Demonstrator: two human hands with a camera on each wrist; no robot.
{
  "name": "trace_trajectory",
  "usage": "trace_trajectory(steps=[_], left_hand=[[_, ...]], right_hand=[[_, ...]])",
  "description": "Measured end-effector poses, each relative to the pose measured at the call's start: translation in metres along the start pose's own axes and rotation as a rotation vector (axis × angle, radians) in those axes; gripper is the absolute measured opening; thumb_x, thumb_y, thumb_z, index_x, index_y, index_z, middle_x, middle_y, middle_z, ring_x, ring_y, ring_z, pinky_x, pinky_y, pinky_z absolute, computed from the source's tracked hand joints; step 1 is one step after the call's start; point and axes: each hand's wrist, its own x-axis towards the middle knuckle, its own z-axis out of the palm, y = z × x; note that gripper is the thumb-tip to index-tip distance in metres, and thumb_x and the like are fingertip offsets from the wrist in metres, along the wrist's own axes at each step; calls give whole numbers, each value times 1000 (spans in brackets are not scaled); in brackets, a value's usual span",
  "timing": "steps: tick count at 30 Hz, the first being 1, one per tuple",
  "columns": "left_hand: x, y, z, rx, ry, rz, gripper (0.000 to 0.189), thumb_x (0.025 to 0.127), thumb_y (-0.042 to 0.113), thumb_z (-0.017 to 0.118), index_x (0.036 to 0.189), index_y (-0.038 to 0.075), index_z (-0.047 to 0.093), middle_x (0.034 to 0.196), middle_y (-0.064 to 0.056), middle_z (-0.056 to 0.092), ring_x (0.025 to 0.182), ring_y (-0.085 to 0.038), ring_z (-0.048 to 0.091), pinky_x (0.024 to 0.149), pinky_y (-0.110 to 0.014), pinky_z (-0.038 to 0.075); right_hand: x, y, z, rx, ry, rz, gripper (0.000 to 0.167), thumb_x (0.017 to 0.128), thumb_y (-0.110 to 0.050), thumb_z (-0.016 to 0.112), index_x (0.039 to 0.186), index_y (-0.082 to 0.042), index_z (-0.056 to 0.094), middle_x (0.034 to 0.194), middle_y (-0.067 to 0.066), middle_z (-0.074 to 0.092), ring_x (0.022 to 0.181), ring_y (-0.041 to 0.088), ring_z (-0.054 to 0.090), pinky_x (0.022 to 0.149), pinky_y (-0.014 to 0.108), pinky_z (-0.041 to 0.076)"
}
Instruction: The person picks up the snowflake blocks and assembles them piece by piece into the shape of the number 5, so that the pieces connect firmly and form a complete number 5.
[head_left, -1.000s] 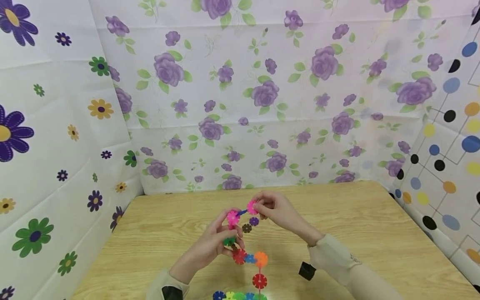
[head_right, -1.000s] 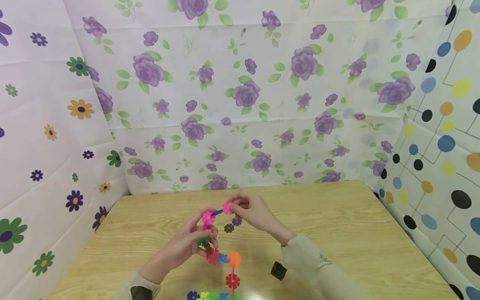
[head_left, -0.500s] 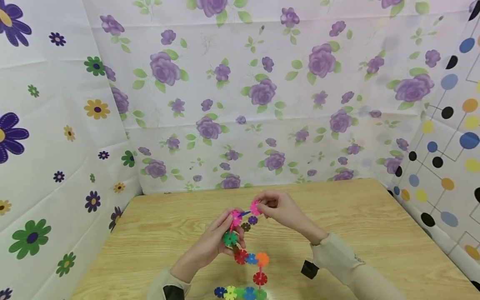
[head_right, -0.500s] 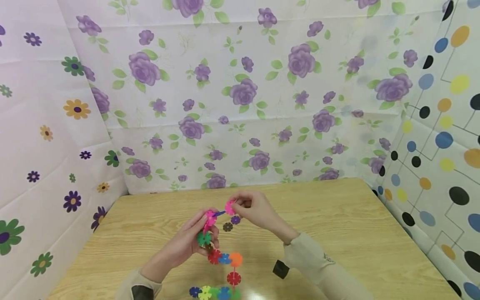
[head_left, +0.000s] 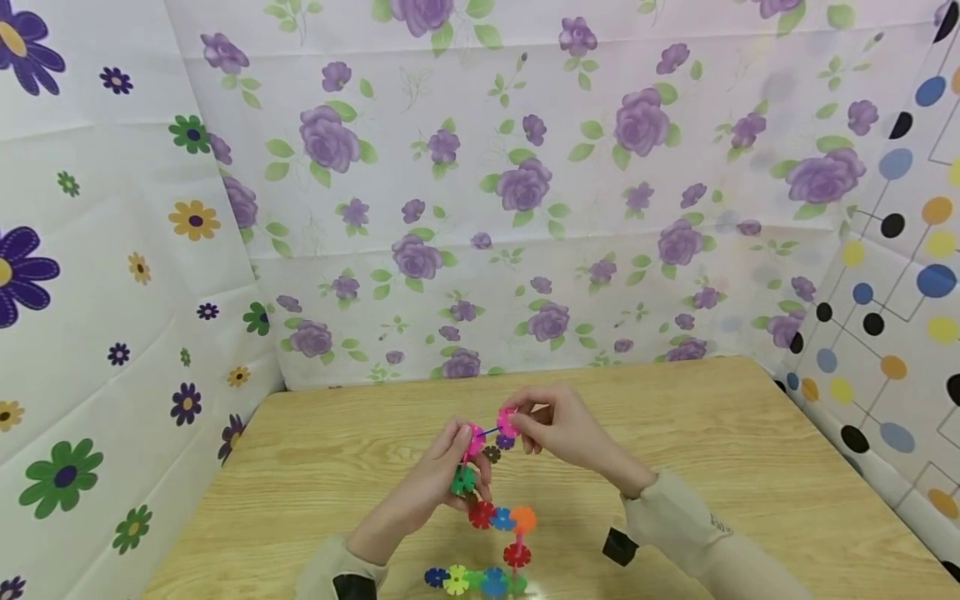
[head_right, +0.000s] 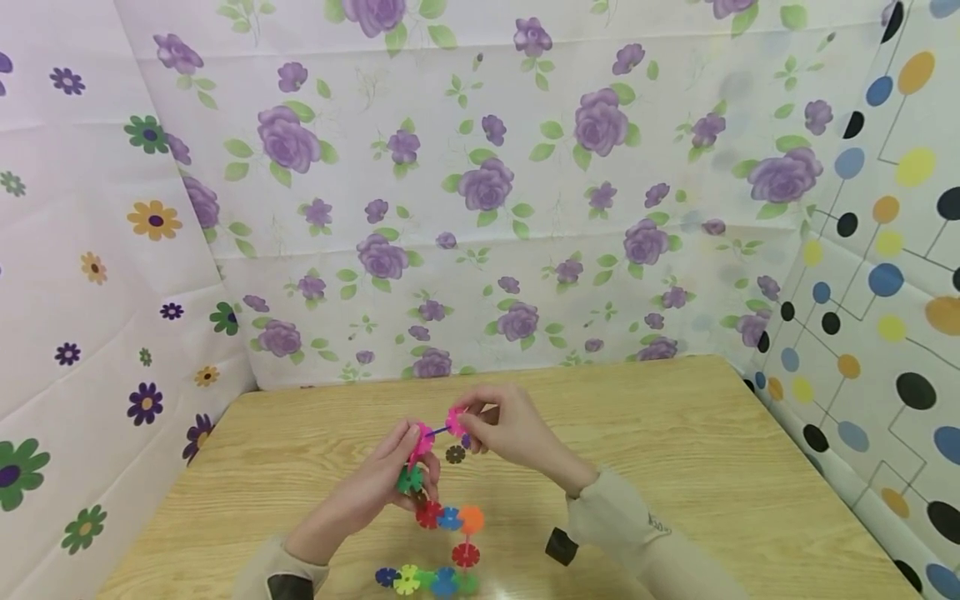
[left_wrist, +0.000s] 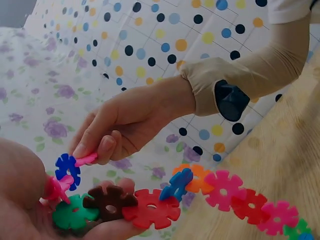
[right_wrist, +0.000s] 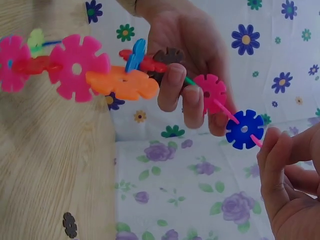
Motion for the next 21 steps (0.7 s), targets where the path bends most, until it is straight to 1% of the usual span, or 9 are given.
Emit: trace_trajectory(steps=[2, 4, 7, 13, 15, 18, 21], left_hand=[[0, 1, 4, 43, 25, 2, 50, 101, 58, 24, 117, 12, 33, 82, -2, 57, 66, -14, 67, 50, -29, 52], [1, 2, 7, 65, 40, 3, 49, 101, 58, 24, 117, 13, 33, 80, -3, 56, 64, -15, 67, 50, -31, 53], [1, 3, 9, 78, 40, 7, 47, 102, 56, 23, 116, 12, 33, 79, -3, 55, 63, -16, 66, 49, -32, 53], [-1, 8, 9, 96, 43, 25, 49, 101, 56, 23, 112, 9, 32, 80, -4, 52, 61, -18, 65, 50, -37, 55], [-2, 10, 9, 102, 49, 32, 48, 102, 55, 23, 110, 9, 33, 80, -4, 51, 61, -18, 65, 51, -37, 55], [-3, 12, 8, 97, 41, 34, 46, 102, 53, 22, 109, 9, 34, 80, -4, 50, 61, -18, 65, 51, -37, 56], [-3, 13, 8, 81, 29, 25, 44, 103, 53, 23, 107, 10, 34, 80, -4, 50, 61, -18, 65, 52, -38, 56]], right_hand=[[-1, -3, 2, 13, -4, 8, 14, 98, -12, 57, 105, -8, 68, 75, 11, 62, 49, 14, 58, 48, 27, 52], [-2, -5, 3, 20, -5, 15, 13, 98, -12, 56, 104, -8, 67, 75, 14, 60, 48, 13, 57, 47, 26, 50], [-3, -8, 4, 38, -11, 8, 12, 98, -11, 55, 102, -8, 65, 75, 18, 59, 47, 12, 55, 45, 25, 48], [-2, -12, 6, 45, -25, -37, 10, 98, -10, 55, 98, -6, 64, 70, 12, 57, 44, 11, 52, 41, 24, 43], [-1, -13, 7, 58, -24, -46, 11, 98, -10, 55, 98, -5, 64, 70, 16, 56, 43, 10, 50, 40, 24, 43], [0, -13, 9, 98, -14, -23, 12, 98, -10, 54, 99, -3, 64, 70, 20, 55, 43, 10, 50, 40, 24, 42], [1, -11, 10, 123, -14, -3, 12, 98, -10, 55, 100, -3, 64, 71, 17, 56, 44, 9, 50, 41, 23, 43]])
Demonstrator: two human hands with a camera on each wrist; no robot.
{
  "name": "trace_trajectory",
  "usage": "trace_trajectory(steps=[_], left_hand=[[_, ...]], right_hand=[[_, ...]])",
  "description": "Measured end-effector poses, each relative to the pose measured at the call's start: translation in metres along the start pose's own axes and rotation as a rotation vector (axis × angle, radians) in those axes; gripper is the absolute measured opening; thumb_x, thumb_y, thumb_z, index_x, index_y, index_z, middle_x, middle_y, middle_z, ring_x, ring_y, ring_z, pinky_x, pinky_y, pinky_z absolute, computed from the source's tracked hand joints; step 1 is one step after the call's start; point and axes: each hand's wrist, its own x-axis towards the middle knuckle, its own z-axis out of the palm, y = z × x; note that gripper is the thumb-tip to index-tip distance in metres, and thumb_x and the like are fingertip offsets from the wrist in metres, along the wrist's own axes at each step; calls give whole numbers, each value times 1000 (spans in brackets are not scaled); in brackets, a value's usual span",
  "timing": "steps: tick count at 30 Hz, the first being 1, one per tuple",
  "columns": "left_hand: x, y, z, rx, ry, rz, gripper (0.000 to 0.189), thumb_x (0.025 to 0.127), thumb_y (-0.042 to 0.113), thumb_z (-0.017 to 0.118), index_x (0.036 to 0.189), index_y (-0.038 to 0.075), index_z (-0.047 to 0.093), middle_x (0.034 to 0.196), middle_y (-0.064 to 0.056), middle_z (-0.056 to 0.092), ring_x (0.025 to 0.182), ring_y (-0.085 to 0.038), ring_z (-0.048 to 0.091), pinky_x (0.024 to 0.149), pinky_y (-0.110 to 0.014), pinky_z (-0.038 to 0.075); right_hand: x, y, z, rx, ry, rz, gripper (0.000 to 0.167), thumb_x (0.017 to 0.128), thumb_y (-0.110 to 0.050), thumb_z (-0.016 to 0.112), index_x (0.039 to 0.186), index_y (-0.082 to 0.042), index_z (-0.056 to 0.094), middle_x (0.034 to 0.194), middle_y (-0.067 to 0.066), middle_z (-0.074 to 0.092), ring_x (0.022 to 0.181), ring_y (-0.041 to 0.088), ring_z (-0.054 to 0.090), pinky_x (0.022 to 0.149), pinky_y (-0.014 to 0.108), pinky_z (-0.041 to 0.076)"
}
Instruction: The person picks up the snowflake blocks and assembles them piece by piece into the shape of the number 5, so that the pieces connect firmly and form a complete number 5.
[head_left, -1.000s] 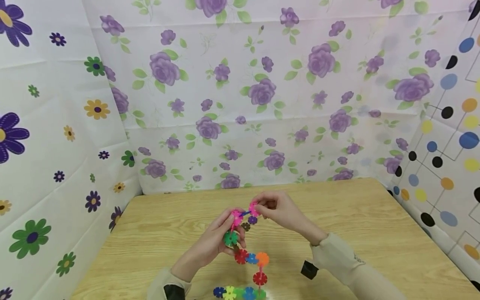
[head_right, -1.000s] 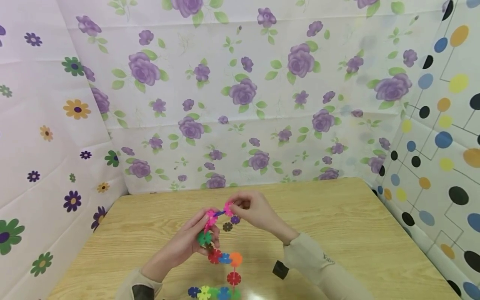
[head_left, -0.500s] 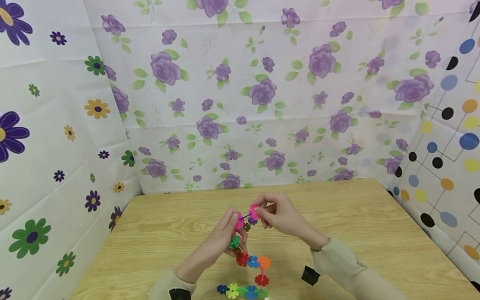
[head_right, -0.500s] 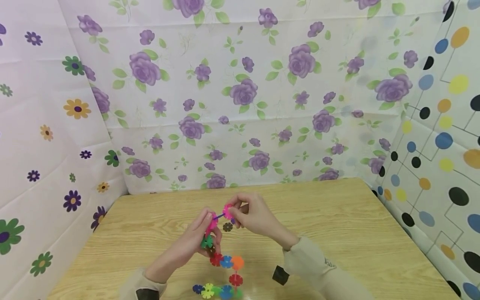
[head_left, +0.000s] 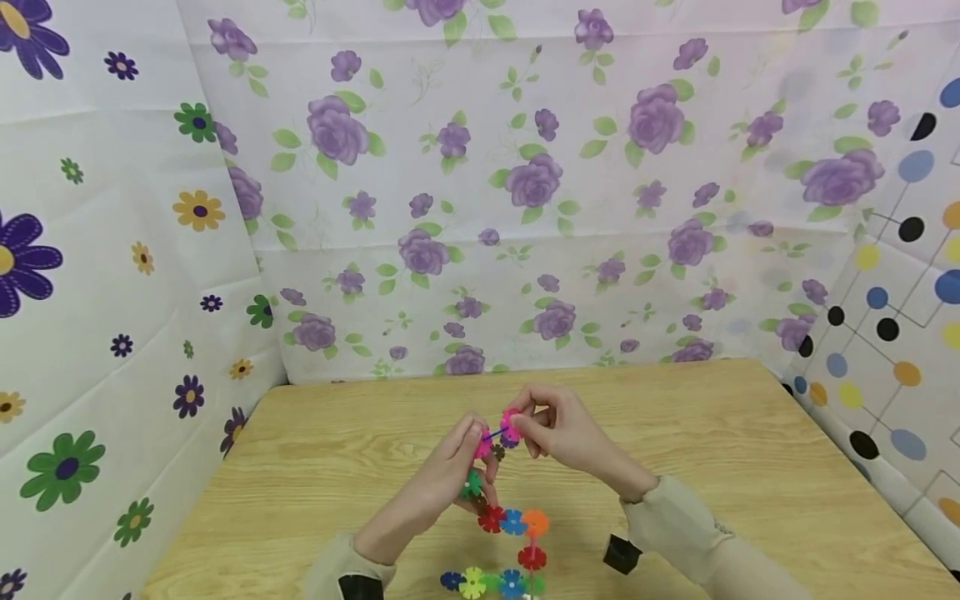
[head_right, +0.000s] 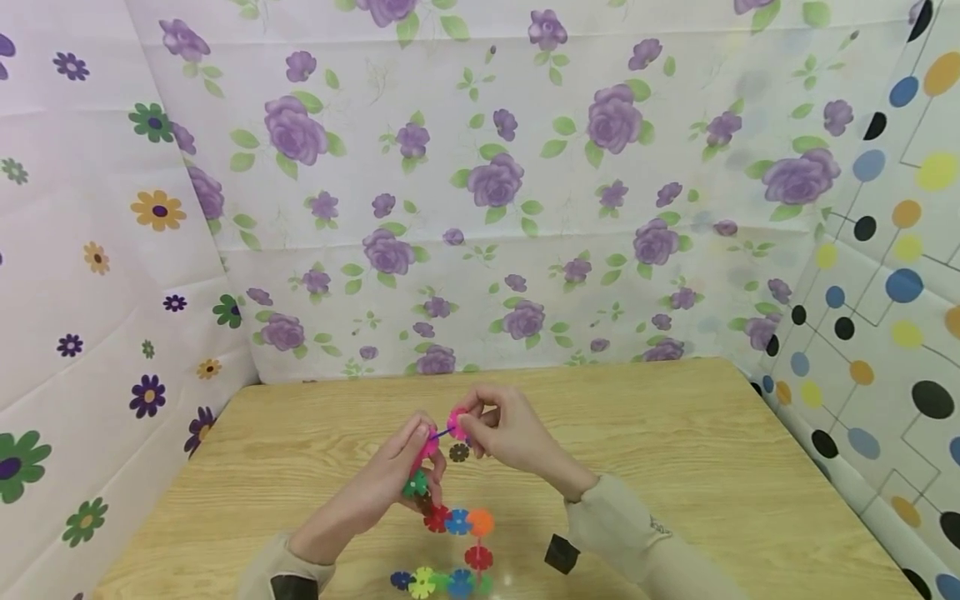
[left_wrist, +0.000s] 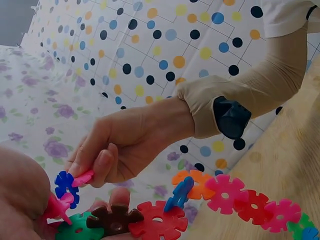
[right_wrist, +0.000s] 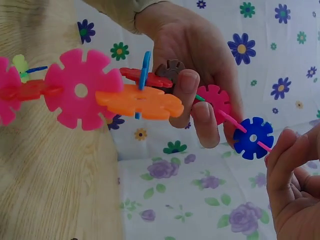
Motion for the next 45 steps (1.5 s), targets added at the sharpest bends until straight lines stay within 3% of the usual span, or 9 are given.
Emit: trace_trajectory(steps=[6, 10, 12, 16, 20, 25, 30, 36, 45], left_hand=[[2, -2, 0, -40, -4, -4, 48, 101, 55, 24, 105, 8, 32, 81, -4, 51, 62, -17, 65, 53, -37, 56], [4, -3, 0, -121, -17, -9, 49, 101, 57, 26, 107, 9, 31, 85, -1, 53, 66, -14, 65, 57, -34, 56], [4, -4, 0, -166, -31, -8, 45, 101, 54, 32, 116, 11, 30, 87, -1, 54, 67, -14, 65, 58, -33, 56], [5, -5, -2, -223, -63, 14, 49, 101, 43, 46, 142, 27, 24, 87, -2, 58, 70, -15, 67, 58, -34, 55], [4, -8, -6, -286, -115, 38, 60, 101, 32, 51, 151, 38, 19, 89, -1, 63, 74, -15, 68, 61, -36, 57], [2, -10, -8, -340, -157, 69, 62, 102, 25, 49, 153, 40, 17, 90, 1, 66, 77, -14, 69, 62, -37, 58], [2, -8, -13, -359, -126, 70, 61, 101, 26, 51, 153, 37, 19, 88, 1, 66, 76, -15, 69, 62, -35, 58], [-1, -8, -22, -380, -94, 60, 60, 101, 27, 50, 152, 39, 20, 86, 1, 66, 76, -15, 68, 62, -36, 57], [-4, -14, -28, -417, -130, 43, 52, 104, 32, 44, 150, 43, 22, 86, 2, 65, 76, -13, 68, 61, -32, 56]], right_hand=[[2, 6, -1, 10, 2, 10, 13, 98, -13, 55, 102, -4, 65, 67, 13, 57, 44, 10, 51, 43, 22, 43], [5, 9, -3, 0, 43, 39, 18, 98, -18, 57, 107, -6, 67, 65, 13, 59, 47, 10, 53, 45, 22, 44], [6, 10, -3, -10, 64, 50, 21, 98, -20, 58, 112, -6, 66, 69, 15, 60, 49, 11, 55, 48, 24, 46], [9, 11, -4, -4, 90, 41, 26, 97, -18, 59, 121, -7, 61, 78, 24, 63, 53, 12, 58, 51, 26, 50], [11, 13, -3, 33, 84, 26, 23, 96, -15, 60, 117, -5, 58, 82, 28, 64, 53, 12, 59, 51, 27, 50], [12, 15, -4, 50, 59, 10, 28, 98, -16, 58, 120, 0, 53, 78, 24, 64, 53, 13, 59, 51, 27, 50], [13, 20, -7, 23, 54, 5, 30, 103, -22, 48, 122, 0, 53, 80, 12, 65, 59, 16, 61, 51, 29, 49], [15, 40, -12, -1, 60, 54, 26, 104, -20, 44, 119, -3, 56, 94, 14, 65, 72, 33, 64, 56, 30, 52], [17, 65, -13, -62, 39, 111, 23, 103, -19, 48, 117, -2, 56, 96, 14, 64, 78, 29, 64, 63, 34, 54]])
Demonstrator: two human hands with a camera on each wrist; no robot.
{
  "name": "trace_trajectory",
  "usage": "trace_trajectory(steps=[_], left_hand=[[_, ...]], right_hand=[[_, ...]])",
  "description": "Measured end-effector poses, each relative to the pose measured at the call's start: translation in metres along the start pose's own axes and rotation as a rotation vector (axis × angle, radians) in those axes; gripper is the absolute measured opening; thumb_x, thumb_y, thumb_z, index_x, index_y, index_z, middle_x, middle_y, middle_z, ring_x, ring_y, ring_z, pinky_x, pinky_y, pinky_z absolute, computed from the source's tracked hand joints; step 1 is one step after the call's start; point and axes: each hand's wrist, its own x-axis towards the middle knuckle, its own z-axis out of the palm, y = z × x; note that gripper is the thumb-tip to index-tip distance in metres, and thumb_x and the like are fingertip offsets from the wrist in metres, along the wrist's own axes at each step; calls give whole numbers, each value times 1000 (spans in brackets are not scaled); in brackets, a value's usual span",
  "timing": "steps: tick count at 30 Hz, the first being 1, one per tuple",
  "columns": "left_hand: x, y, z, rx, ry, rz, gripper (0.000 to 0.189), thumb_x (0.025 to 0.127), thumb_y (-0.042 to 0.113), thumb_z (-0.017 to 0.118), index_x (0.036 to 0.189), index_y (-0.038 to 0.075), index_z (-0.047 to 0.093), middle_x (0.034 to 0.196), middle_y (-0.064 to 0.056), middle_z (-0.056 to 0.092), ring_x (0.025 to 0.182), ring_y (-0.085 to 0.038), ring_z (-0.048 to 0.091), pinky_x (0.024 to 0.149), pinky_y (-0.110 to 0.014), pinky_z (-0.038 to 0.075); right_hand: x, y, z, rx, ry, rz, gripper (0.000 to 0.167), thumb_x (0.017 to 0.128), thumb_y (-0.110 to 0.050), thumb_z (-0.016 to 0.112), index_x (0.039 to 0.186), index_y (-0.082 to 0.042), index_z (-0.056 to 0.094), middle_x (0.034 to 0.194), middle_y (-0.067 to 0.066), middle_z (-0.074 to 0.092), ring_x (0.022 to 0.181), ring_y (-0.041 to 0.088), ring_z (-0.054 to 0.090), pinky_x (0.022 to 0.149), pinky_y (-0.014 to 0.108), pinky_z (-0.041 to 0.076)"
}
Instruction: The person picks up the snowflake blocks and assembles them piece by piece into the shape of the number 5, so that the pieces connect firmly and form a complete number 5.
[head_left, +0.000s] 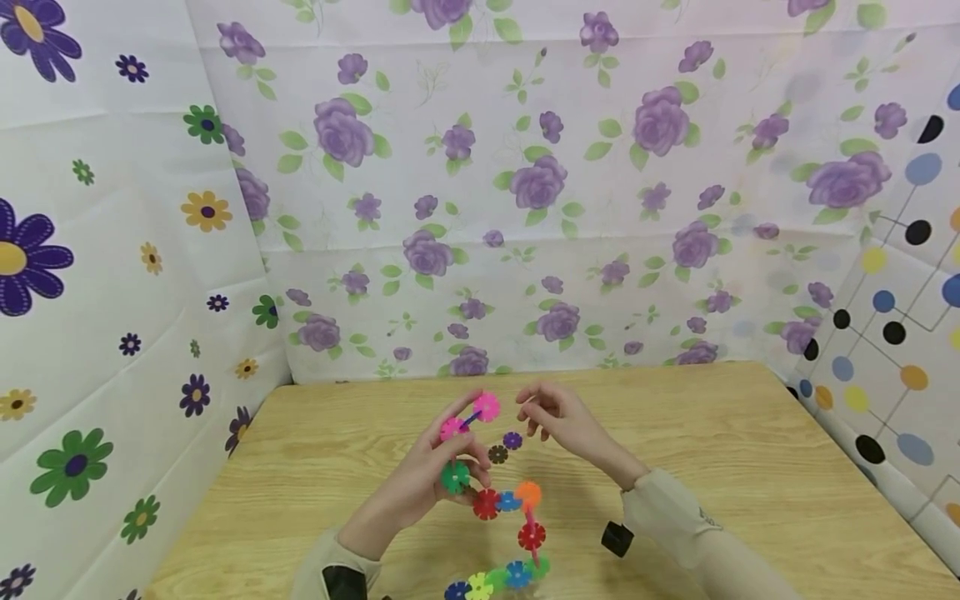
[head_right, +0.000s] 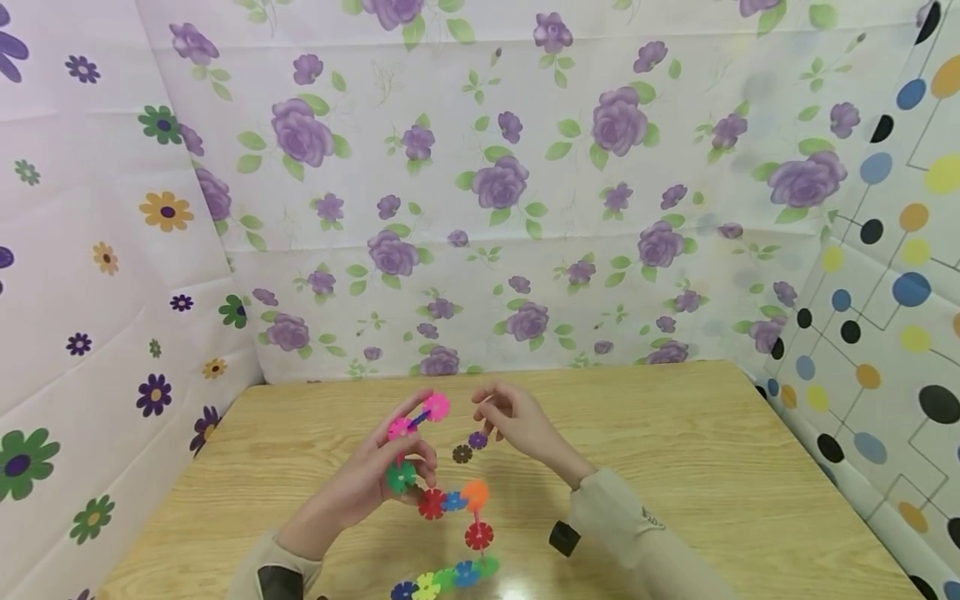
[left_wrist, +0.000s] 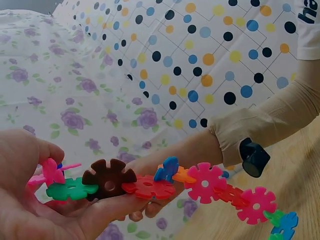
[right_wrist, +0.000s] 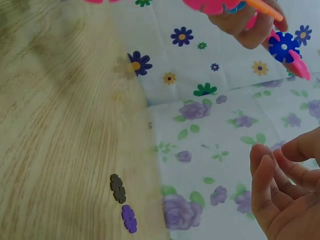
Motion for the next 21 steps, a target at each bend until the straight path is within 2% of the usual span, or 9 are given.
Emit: trace_trajectory(steps=[7, 11, 14, 18, 21], left_hand=[[0, -2, -3, -47, -4, -40, 46, 107, 31, 34, 149, 46, 23, 86, 2, 66, 75, -12, 68, 62, -31, 57], [-1, -3, -6, -68, -21, -22, 47, 107, 32, 34, 150, 44, 20, 87, 2, 67, 77, -11, 68, 62, -31, 57], [-2, -4, -8, -83, -34, -8, 49, 106, 35, 36, 151, 44, 19, 88, 2, 67, 78, -11, 69, 62, -30, 57], [-3, -5, -11, -91, -38, 10, 50, 105, 35, 37, 152, 42, 17, 88, 2, 67, 80, -12, 69, 63, -32, 58], [-3, -5, -12, -91, -33, 27, 52, 105, 35, 38, 152, 39, 17, 89, 2, 67, 81, -12, 70, 64, -34, 59]], right_hand=[[1, 19, 2, -97, -14, -21, 18, 101, -14, 50, 112, -3, 60, 96, 13, 66, 76, 12, 62, 67, 35, 55], [2, 26, 5, -179, -35, -42, 16, 100, -12, 51, 110, -6, 62, 100, 13, 67, 85, 21, 65, 72, 32, 55], [3, 32, 7, -244, -88, -47, 15, 100, -13, 51, 109, -10, 64, 103, 13, 67, 91, 29, 64, 75, 28, 54], [6, 39, 11, -325, -186, -62, 15, 100, -12, 50, 107, -13, 64, 105, 13, 68, 93, 25, 64, 78, 28, 52], [8, 43, 13, -380, -241, -79, 18, 99, -8, 50, 109, -7, 65, 108, 14, 68, 94, 21, 64, 81, 29, 53]])
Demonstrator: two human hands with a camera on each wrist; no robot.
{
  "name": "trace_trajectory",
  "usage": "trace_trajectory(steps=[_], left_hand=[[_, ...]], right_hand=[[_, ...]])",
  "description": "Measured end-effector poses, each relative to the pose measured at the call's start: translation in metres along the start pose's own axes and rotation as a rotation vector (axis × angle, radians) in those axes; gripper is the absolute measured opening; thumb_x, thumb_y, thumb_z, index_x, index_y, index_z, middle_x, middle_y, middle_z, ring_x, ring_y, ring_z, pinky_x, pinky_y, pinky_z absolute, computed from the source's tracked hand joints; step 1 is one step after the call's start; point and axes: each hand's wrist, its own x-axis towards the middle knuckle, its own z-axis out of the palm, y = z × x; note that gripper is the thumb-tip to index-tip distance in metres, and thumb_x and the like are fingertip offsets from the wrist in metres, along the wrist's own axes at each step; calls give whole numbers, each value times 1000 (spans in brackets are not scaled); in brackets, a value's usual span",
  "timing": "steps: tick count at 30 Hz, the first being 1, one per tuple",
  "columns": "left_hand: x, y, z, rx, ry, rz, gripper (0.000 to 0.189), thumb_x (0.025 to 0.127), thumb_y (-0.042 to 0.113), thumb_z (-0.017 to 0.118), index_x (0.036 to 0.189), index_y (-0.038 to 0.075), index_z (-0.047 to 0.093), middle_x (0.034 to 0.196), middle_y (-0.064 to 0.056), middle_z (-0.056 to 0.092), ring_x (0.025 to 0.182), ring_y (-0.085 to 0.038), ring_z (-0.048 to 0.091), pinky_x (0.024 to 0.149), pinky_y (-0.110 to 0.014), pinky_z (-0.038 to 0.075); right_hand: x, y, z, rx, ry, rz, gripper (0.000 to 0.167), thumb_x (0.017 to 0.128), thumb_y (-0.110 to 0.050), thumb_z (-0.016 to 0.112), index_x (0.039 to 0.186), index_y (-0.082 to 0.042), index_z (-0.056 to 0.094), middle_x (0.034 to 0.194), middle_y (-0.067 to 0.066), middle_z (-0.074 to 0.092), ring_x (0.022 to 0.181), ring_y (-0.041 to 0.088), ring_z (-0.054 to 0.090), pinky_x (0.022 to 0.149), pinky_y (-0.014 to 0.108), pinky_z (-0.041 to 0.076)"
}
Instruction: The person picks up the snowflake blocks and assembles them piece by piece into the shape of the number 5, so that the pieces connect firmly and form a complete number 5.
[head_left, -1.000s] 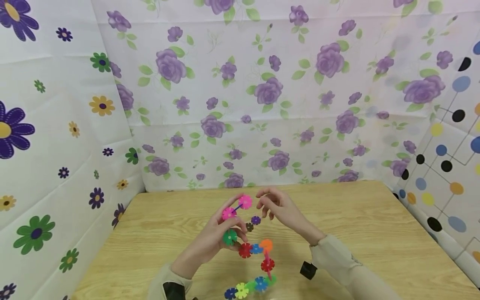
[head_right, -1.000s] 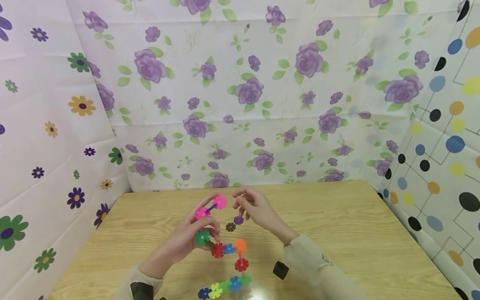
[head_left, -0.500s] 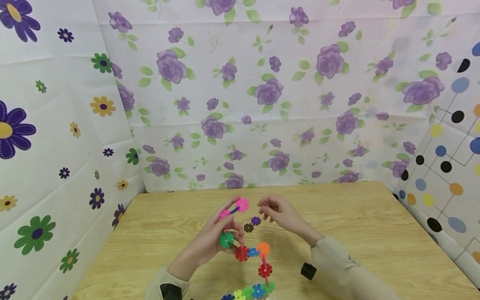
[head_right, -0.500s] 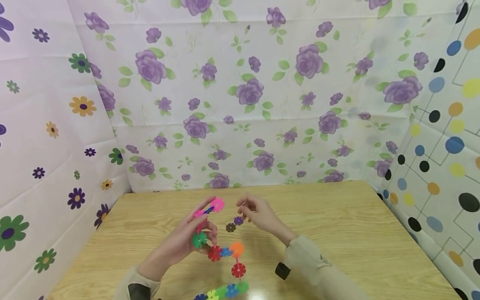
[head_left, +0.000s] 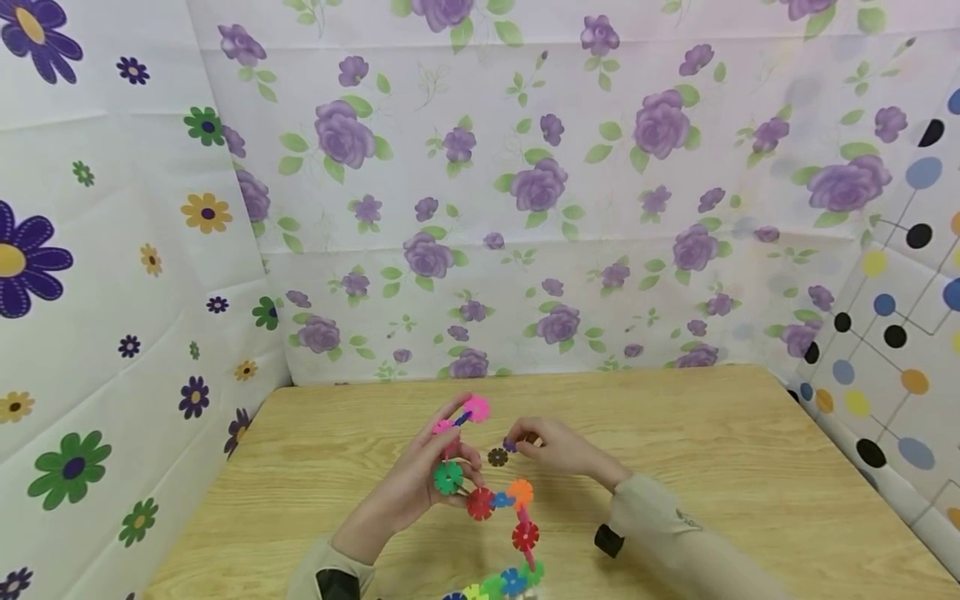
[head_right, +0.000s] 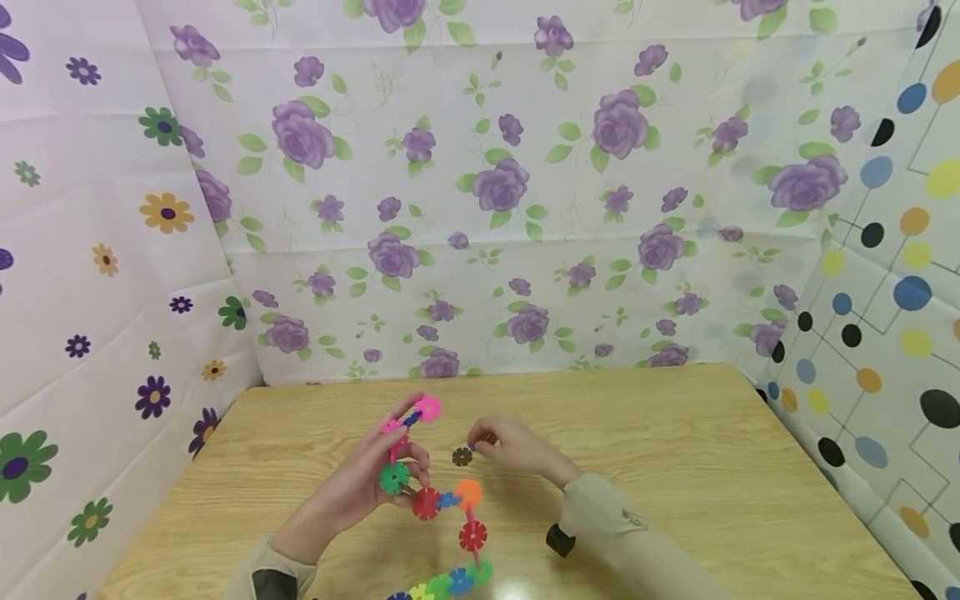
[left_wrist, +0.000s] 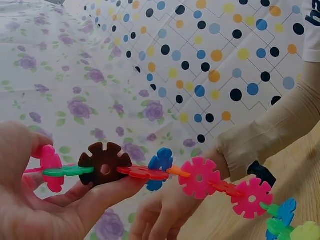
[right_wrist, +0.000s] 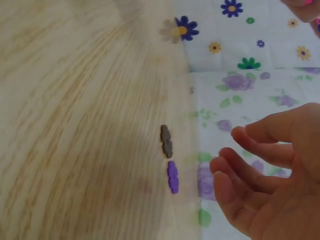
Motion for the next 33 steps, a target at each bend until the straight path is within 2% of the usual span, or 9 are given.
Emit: trace_trajectory(steps=[5, 13, 15, 17, 20, 23, 28, 30, 33], left_hand=[[-1, 1, -1, 11, 20, 16, 54, 105, 34, 40, 153, 36, 17, 89, 2, 66, 81, -13, 70, 64, -35, 59], [-1, -1, -1, -3, -20, 34, 52, 107, 25, 35, 154, 34, 16, 91, 1, 65, 83, -13, 70, 68, -36, 59], [-1, -2, -1, 1, -17, 31, 52, 106, 26, 36, 154, 34, 16, 91, 1, 65, 83, -13, 70, 69, -37, 59], [-1, -2, -1, 8, -1, 23, 53, 106, 28, 38, 153, 35, 16, 92, 1, 64, 84, -13, 69, 70, -40, 59], [-1, -2, -1, 26, 19, 15, 54, 105, 30, 40, 153, 36, 16, 92, 1, 63, 84, -14, 69, 73, -44, 58], [-1, -1, -1, 41, 23, 14, 55, 105, 29, 40, 153, 36, 15, 93, 0, 62, 85, -15, 69, 74, -46, 57], [-2, -2, -1, 34, -18, 19, 56, 105, 25, 40, 154, 36, 15, 93, 1, 63, 85, -14, 68, 72, -44, 58], [-2, -2, -1, 26, -41, 20, 57, 105, 22, 40, 154, 35, 15, 93, 1, 64, 84, -14, 68, 71, -43, 58], [-2, -3, -1, 17, -64, 15, 57, 105, 17, 39, 154, 35, 16, 93, 0, 65, 83, -15, 69, 69, -43, 59]], right_hand=[[3, 6, 5, -70, -50, 39, 20, 98, -6, 51, 111, 0, 65, 111, 13, 67, 97, 20, 63, 82, 30, 53], [11, 18, 18, -124, -89, 98, 19, 96, -6, 54, 110, -2, 66, 107, 10, 68, 99, 22, 64, 85, 38, 53], [13, 20, 22, -147, -84, 85, 21, 94, -5, 54, 111, -3, 67, 104, 8, 69, 91, 16, 63, 81, 33, 53], [16, 20, 26, -163, -91, 60, 25, 93, -3, 54, 114, -2, 67, 94, 7, 69, 75, 9, 58, 69, 26, 50], [17, 20, 29, -181, -124, 35, 31, 93, -2, 53, 122, -1, 65, 75, 9, 65, 52, 3, 40, 51, 18, 36], [16, 20, 30, -183, -146, 41, 30, 92, 0, 55, 120, 0, 67, 71, 9, 67, 45, 2, 30, 45, 17, 27], [12, 19, 28, -241, -80, 46, 14, 87, -4, 65, 96, -5, 77, 77, 2, 71, 57, 1, 45, 54, 17, 39], [10, 18, 28, -261, -49, 60, 10, 85, -9, 71, 94, -6, 76, 80, 1, 71, 65, 4, 51, 60, 20, 44], [9, 17, 28, -264, -53, 102, 19, 82, -17, 77, 99, -8, 73, 86, -1, 68, 75, 7, 56, 68, 23, 49]])
